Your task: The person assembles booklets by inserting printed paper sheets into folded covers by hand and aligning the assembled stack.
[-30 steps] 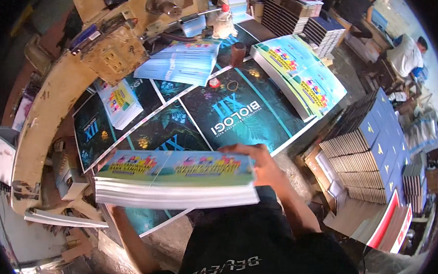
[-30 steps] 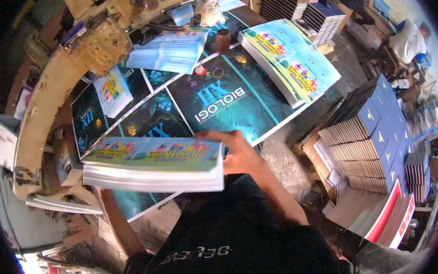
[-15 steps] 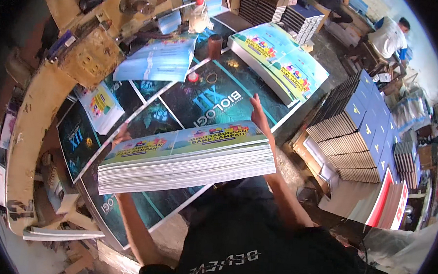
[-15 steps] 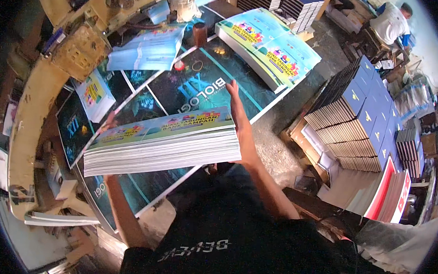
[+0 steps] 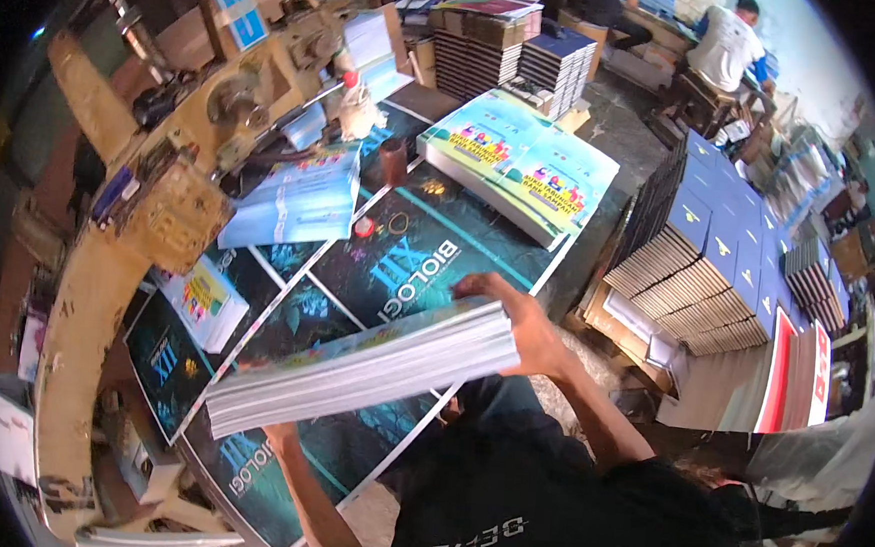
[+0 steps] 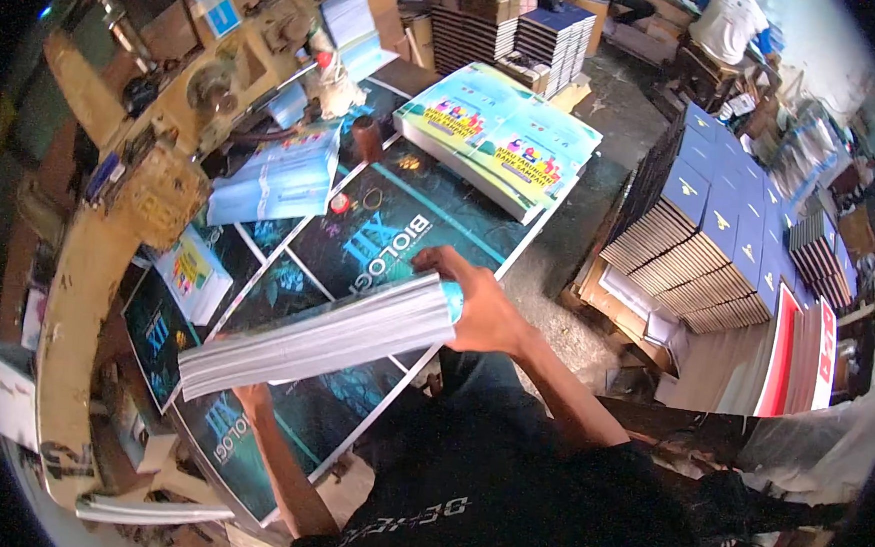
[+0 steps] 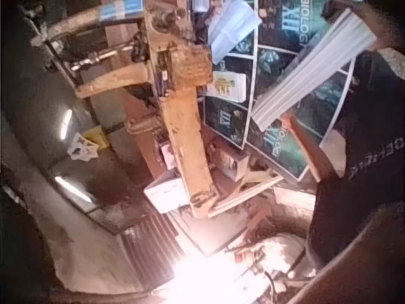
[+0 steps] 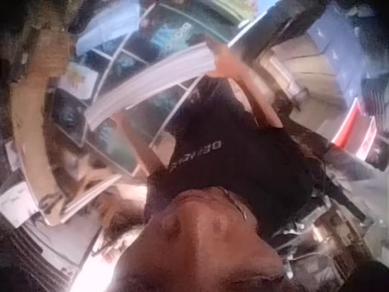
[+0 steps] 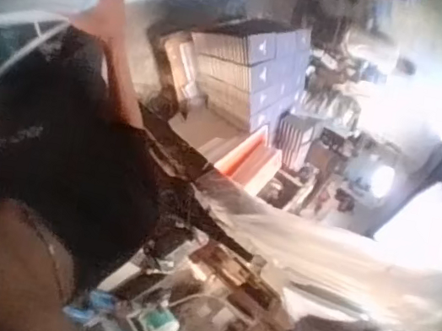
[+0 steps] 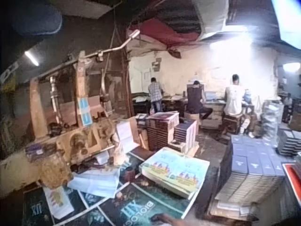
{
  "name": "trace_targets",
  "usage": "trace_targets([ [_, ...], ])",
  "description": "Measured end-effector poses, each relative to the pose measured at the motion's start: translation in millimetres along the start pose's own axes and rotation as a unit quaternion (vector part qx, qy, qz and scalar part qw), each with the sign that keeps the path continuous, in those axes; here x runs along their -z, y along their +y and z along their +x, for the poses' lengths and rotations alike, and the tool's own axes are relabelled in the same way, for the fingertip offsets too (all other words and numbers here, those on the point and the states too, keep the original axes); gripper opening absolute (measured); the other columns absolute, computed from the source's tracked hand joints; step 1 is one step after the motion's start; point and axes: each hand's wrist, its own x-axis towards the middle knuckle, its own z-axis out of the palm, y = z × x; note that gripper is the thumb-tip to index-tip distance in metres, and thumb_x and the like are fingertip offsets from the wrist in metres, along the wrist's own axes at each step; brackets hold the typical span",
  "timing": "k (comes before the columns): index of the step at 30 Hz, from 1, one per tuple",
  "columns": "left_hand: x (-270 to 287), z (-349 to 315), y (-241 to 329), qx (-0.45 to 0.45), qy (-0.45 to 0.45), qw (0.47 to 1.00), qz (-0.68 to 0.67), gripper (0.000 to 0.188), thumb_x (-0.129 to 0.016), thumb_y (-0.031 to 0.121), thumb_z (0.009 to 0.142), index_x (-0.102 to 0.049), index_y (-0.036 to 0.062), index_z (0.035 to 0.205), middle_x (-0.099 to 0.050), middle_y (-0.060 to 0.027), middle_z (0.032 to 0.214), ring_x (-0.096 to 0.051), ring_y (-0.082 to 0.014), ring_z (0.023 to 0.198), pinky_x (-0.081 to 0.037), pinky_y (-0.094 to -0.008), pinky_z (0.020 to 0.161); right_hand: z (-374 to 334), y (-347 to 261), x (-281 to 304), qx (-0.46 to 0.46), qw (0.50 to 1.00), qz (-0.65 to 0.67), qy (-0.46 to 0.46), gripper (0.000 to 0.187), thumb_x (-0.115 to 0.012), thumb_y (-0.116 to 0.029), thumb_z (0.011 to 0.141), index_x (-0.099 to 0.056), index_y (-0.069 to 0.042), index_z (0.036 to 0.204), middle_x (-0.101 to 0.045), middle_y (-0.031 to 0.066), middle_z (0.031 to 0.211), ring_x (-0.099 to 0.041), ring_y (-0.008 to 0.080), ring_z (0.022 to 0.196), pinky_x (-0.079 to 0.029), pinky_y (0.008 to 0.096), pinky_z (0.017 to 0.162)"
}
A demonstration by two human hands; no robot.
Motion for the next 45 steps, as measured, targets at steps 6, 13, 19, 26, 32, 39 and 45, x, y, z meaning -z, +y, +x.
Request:
trace_targets([
  [6,-5.9,9.7,15.7,-0.047,-0.025,0.995,0.089,0.088,-0.062,0.061,0.095,-0.039,-0.0003,0.154,-0.048,-0.018,0.151,-0.044,-0.0317,0.14,-0.03,-0.0466,0.12,13.2,-127.7,18.9,0.138,0.935,-0.324,-0.044,0.09,-0.081,-0.023,0.081,-0.035,-0.002,0.155,-0.036,0.0267,0.16,-0.04,0.0395,0.147,-0.03,0.0536,0.122],
  [13,-0.3,31.5,61.7,0.022,0.034,0.994,0.106,0.088,-0.084,0.05,0.076,-0.053,-0.0037,0.139,-0.055,-0.0185,0.139,-0.054,-0.0325,0.125,-0.041,-0.0455,0.111,43.9,-86.6,-11.5,0.11,0.878,-0.453,-0.106,0.057,-0.084,-0.031,0.079,-0.059,-0.001,0.12,-0.066,0.0127,0.108,-0.065,0.0294,0.107,-0.048,0.0442,0.098],
  [19,-40.3,137.8,333.4,-0.011,-0.035,0.957,0.287,0.077,-0.1,0.024,0.05,-0.062,-0.0023,0.112,-0.067,-0.0133,0.101,-0.068,-0.0255,0.09,-0.056,-0.0403,0.087,39.6,-57.7,0.9,0.029,0.994,-0.096,-0.053,0.051,-0.088,-0.036,0.077,-0.064,-0.002,0.107,-0.068,0.0144,0.094,-0.069,0.0323,0.089,-0.05,0.0418,0.083],
  [26,-118.3,151.9,372.2,-0.054,-0.244,0.845,0.473,0.076,-0.096,0.035,0.063,-0.055,0.004,0.118,-0.069,-0.0194,0.102,-0.07,-0.0369,0.091,-0.055,-0.046,0.082,16.6,26.6,-55.6,-0.014,0.99,0.14,0.025,0.054,-0.093,-0.023,0.076,-0.069,-0.001,0.118,-0.077,0.0145,0.107,-0.074,0.0207,0.097,-0.056,0.0353,0.085],
  [32,-75.6,155.5,385.0,0.017,-0.302,0.779,0.549,0.091,-0.099,0.032,0.057,-0.052,0.0091,0.132,-0.07,-0.0179,0.109,-0.072,-0.0355,0.102,-0.055,-0.0473,0.086,15.5,31.8,-50.4,-0.043,0.986,0.154,-0.054,0.056,-0.091,-0.019,0.078,-0.067,0.002,0.123,-0.076,0.017,0.112,-0.074,0.0248,0.102,-0.055,0.037,0.092],
  [39,-51.4,24.0,222.7,0.159,0.074,0.972,-0.158,0.053,-0.089,0.012,0.078,-0.063,-0.0006,0.123,-0.069,-0.0078,0.111,-0.065,-0.0184,0.101,-0.052,-0.0337,0.091,14.8,-18.4,-30.4,-0.011,0.973,0.229,-0.008,0.089,-0.084,-0.014,0.08,-0.035,0.004,0.152,-0.051,0.0217,0.15,-0.052,0.031,0.136,-0.038,0.0421,0.113],
  [45,-73.5,13.6,214.4,0.179,0.039,0.97,-0.159,0.044,-0.083,0.009,0.086,-0.063,-0.0011,0.123,-0.066,-0.0079,0.111,-0.063,-0.018,0.102,-0.05,-0.0336,0.093,17.8,-12.6,-40.2,-0.031,0.964,0.263,0.007,0.065,-0.079,-0.01,0.088,-0.048,0.003,0.144,-0.064,0.0148,0.133,-0.06,0.0206,0.119,-0.045,0.0362,0.103],
])
